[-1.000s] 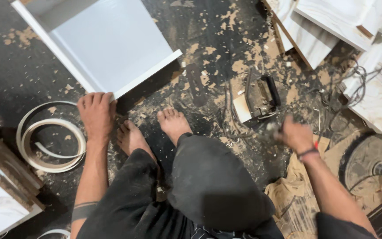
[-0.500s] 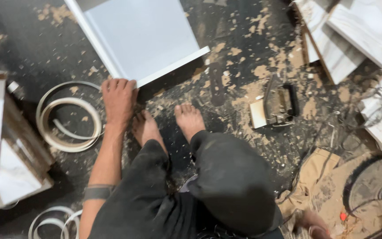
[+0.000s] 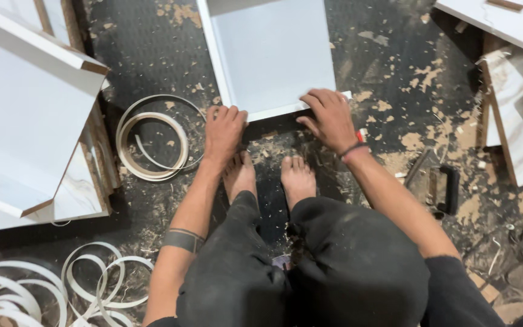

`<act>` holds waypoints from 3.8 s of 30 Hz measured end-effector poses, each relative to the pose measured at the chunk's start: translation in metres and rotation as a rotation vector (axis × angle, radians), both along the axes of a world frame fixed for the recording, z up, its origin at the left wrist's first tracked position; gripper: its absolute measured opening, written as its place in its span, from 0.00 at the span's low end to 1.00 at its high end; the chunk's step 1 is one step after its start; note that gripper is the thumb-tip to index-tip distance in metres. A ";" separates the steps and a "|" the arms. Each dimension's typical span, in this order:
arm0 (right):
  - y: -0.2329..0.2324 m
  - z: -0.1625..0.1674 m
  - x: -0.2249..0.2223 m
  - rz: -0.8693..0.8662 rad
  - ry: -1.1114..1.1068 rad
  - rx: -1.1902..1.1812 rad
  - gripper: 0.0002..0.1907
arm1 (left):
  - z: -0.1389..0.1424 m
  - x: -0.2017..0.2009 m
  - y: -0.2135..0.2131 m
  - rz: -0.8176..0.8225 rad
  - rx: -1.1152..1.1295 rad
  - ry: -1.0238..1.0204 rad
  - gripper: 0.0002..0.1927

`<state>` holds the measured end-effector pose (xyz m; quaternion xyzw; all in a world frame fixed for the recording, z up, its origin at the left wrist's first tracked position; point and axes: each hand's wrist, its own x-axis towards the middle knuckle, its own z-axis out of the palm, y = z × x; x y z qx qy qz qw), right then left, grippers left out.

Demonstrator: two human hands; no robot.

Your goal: The person sits on the workshop floor and applies white edge banding tape to the front edges of a white drawer box. They press the tape onto an edge with a hand-held iron, run the iron along the edge to bond it, then press and align the banding by hand and move to the next edge of the box.

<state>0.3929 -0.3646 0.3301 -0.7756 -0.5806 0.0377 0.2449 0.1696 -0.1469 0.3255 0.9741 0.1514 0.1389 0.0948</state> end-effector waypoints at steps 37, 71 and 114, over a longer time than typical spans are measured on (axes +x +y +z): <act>0.051 -0.039 0.096 -0.008 0.081 -0.464 0.22 | -0.032 0.038 0.008 -0.057 -0.054 0.147 0.40; 0.118 -0.035 -0.010 -0.023 0.017 -0.346 0.23 | -0.050 0.046 0.006 -0.229 -0.080 0.376 0.32; -0.004 -0.041 0.005 -0.553 0.423 0.021 0.08 | -0.021 -0.039 0.013 0.054 0.020 0.308 0.42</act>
